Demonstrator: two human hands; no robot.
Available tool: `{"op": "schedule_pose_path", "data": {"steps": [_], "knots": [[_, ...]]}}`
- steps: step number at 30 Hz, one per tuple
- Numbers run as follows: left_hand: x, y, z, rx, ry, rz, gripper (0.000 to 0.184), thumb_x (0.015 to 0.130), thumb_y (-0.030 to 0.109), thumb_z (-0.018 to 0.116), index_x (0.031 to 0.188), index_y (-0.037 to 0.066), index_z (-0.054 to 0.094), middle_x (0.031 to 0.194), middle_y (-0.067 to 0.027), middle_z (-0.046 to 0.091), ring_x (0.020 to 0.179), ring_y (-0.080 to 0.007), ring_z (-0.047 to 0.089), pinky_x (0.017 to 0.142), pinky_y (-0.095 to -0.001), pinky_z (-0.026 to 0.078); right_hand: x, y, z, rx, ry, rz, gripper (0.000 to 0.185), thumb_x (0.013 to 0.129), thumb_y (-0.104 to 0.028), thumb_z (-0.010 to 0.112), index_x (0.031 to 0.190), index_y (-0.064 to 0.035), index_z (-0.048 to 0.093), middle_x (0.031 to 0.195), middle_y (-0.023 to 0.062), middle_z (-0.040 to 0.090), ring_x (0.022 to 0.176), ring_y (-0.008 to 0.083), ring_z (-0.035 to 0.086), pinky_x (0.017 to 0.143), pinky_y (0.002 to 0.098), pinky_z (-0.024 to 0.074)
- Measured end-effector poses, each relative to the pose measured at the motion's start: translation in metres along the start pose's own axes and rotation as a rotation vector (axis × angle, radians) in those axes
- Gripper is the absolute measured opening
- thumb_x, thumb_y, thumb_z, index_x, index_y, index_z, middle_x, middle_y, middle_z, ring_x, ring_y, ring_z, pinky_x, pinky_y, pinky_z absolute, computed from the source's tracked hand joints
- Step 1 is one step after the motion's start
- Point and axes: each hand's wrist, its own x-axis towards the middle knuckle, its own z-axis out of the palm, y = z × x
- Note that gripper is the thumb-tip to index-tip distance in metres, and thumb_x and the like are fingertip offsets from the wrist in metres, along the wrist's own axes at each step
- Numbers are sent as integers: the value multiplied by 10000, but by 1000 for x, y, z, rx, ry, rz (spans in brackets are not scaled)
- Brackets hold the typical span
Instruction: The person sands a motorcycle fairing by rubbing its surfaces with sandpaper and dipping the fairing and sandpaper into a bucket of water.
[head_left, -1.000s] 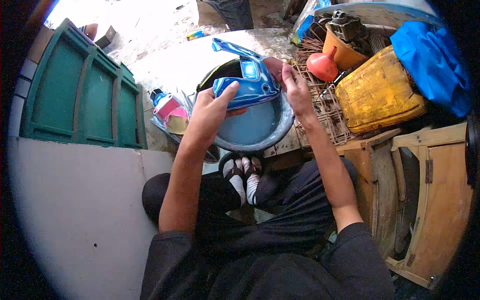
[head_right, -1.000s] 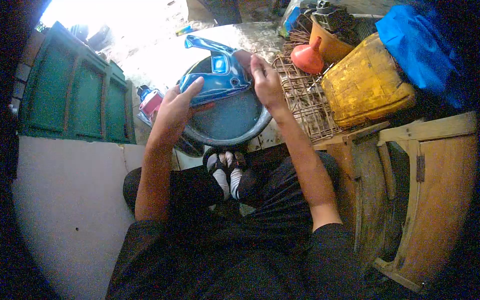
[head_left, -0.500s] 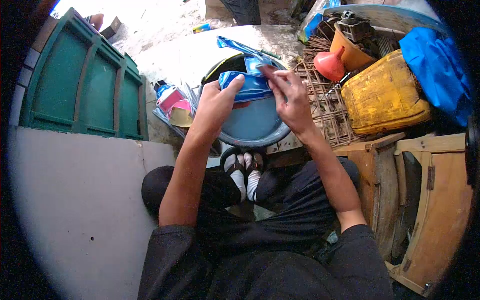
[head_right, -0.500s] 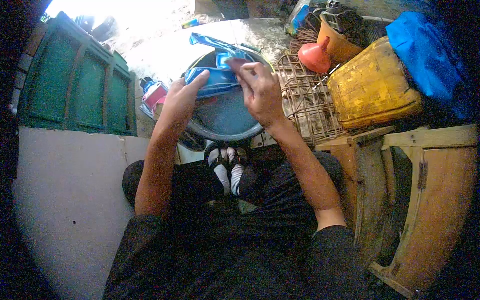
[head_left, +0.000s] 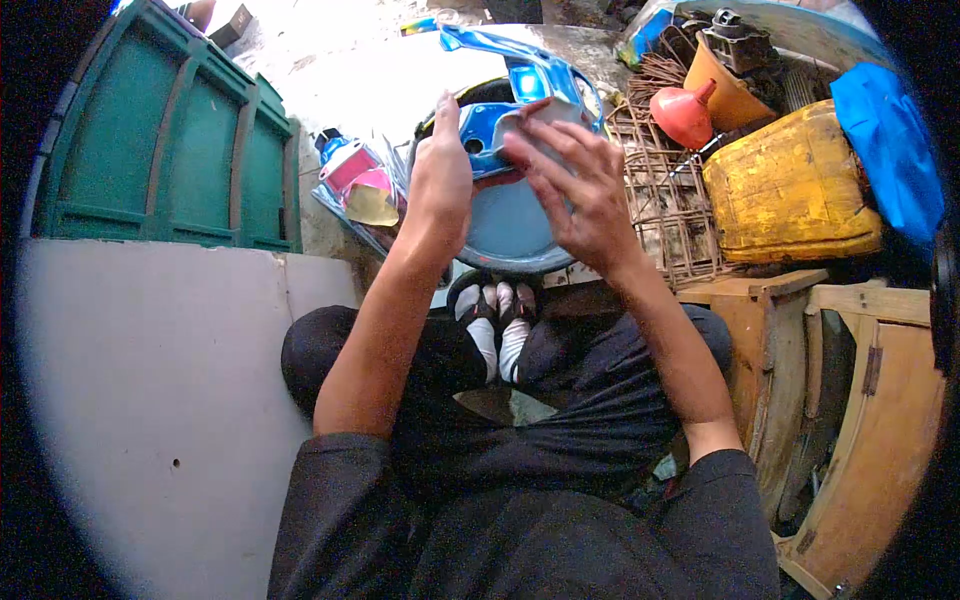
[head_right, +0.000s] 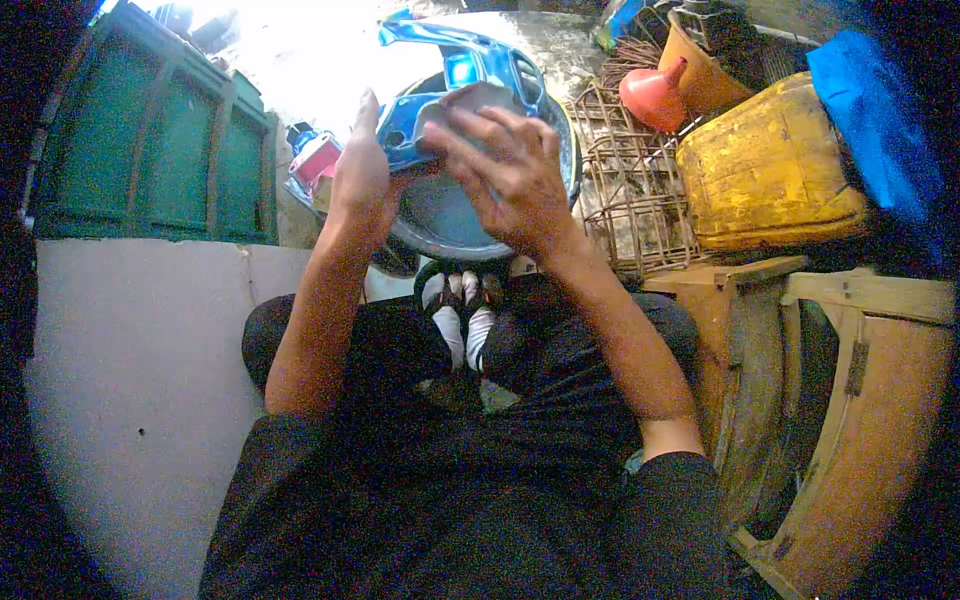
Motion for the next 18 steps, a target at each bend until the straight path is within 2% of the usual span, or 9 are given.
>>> {"op": "schedule_pose_path", "data": {"steps": [2, 4, 5, 8, 10, 12, 14, 16, 18], "knots": [[2, -6, -1, 24, -15, -23, 657, 1057, 546, 219, 1286, 16, 534, 1127, -140, 672, 962, -238, 687, 809, -414, 584, 5, 7, 2, -7, 47, 47, 341, 976, -257, 553, 1301, -235, 654, 1299, 30, 632, 1198, 256, 543, 1026, 418, 335], [3, -12, 3, 13, 34, 61, 741, 1057, 549, 179, 1099, -25, 645, 952, -134, 715, 791, -193, 717, 674, -347, 629, 7, 14, 4, 72, 112, 149, 330, 974, -244, 561, 1287, -237, 663, 1267, 31, 657, 1191, 255, 555, 1034, 421, 337], [4, -14, 3, -11, 30, 67, 771, 1049, 569, 167, 1076, -28, 654, 966, -150, 712, 805, -197, 718, 659, -342, 632, 3, 10, 2, 70, 69, 94, 330, 968, -241, 576, 1285, -232, 666, 1289, 22, 654, 1243, 240, 536, 1060, 440, 333], [5, -16, -1, -39, 69, -43, 794, 1042, 587, 159, 1078, -36, 650, 966, -164, 709, 805, -205, 719, 653, -334, 629, -9, -16, 5, 18, -53, -63, 338, 966, -252, 582, 1294, -228, 659, 1346, 18, 626, 1293, 228, 513, 1086, 454, 326], [12, -26, -3, -11, 122, -11, 826, 1034, 607, 159, 1089, -53, 653, 966, -181, 706, 794, -211, 716, 657, -338, 621, -5, -3, 9, 42, -66, -38, 356, 968, -264, 583, 1316, -223, 643, 1389, 30, 599, 1339, 234, 491, 1100, 482, 317], [12, -23, 1, 14, 83, 18, 857, 1030, 620, 153, 1101, -67, 660, 961, -189, 707, 806, -221, 711, 703, -341, 606, 3, 8, 11, 119, 30, 214, 371, 975, -261, 574, 1339, -217, 625, 1400, 44, 590, 1350, 258, 489, 1112, 513, 302], [8, -19, 0, 40, 67, 30, 867, 1026, 626, 148, 1076, -65, 670, 934, -170, 709, 800, -210, 707, 689, -342, 606, -3, 5, 13, 118, 19, 156, 374, 982, -253, 559, 1348, -204, 617, 1413, 70, 575, 1365, 279, 478, 1125, 524, 304], [9, -23, -5, 135, 144, 64, 861, 1026, 626, 145, 995, -39, 691, 881, -140, 713, 750, -195, 706, 688, -330, 605, -11, -9, 13, 141, -99, -6, 365, 991, -243, 540, 1345, -194, 616, 1424, 94, 559, 1365, 293, 476, 1135, 511, 315], [10, -29, -5, 154, 153, 95, 880, 1024, 634, 144, 954, -42, 704, 827, -126, 711, 709, -182, 700, 686, -334, 600, -2, 2, 15, 207, -39, 94, 353, 983, -221, 552, 1321, -159, 633, 1403, 123, 570, 1368, 306, 471, 1146, 518, 311]]}}
